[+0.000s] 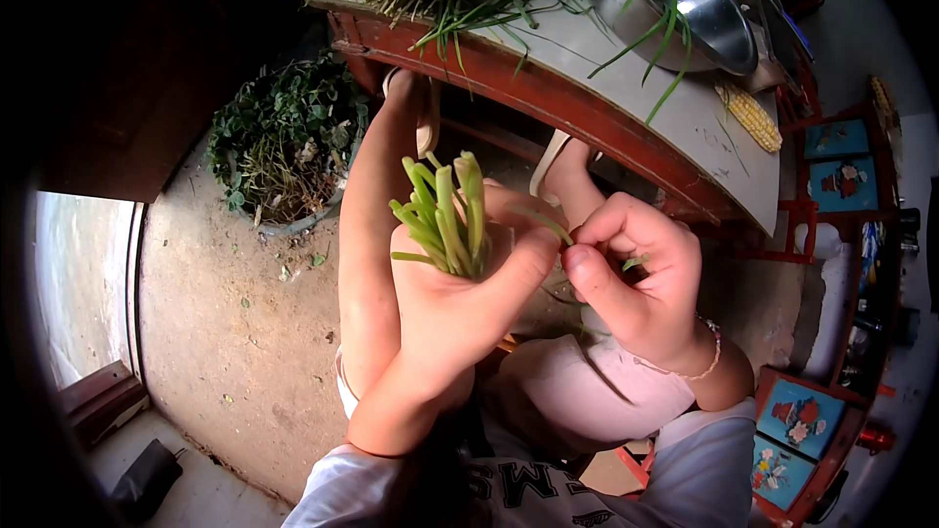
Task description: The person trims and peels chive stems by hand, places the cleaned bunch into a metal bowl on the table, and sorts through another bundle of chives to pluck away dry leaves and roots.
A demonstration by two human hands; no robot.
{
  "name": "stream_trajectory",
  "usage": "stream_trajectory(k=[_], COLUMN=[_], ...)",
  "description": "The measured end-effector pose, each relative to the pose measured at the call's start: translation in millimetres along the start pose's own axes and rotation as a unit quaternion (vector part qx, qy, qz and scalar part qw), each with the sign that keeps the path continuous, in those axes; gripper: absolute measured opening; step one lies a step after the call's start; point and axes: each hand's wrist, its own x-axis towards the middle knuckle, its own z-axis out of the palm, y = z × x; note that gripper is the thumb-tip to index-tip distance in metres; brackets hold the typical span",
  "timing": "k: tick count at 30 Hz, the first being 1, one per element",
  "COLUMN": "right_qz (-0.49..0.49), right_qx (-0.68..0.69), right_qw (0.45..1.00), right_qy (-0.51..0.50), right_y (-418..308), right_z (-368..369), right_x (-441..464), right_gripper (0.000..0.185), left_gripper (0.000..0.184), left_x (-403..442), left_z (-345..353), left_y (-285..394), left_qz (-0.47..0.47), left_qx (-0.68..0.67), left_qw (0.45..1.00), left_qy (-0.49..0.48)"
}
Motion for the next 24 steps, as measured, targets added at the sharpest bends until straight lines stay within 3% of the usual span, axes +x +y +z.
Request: stream_trajectory(k=[11, 17, 19, 24], right_qz=[0.03, 0.089, 0.119, 0.108], right_qx=[0.022, 0.054, 0.158, 0.206], right_qw=[0.999, 0.993, 0.978, 0.969], right_qy=[0.032, -0.047, -0.074, -0.079], right_y=[3.1, -2.9, -5.0, -4.3], right_z=[1.5, -8.3, -8.2, -7.1], right_x=[-3.0, -1.7, -0.9, -1.8], right_gripper=[0.013, 0.015, 0.014, 0.013], left_gripper=[0.008, 0.005, 0.006, 0.012], left_x=[2.3, 2.0, 2.0, 1.5], left_z=[4.7, 2.4, 2.0, 2.2], left_y=[-11.2, -7.9, -8.0, -6.3], left_qz=[0.089, 0.107, 0.109, 0.102], left_qx=[-0.015, 0.02, 0.002, -0.017], left_qw=[0.996, 0.994, 0.994, 0.994], left_qy=[0.022, -0.017, -0.02, -0.033])
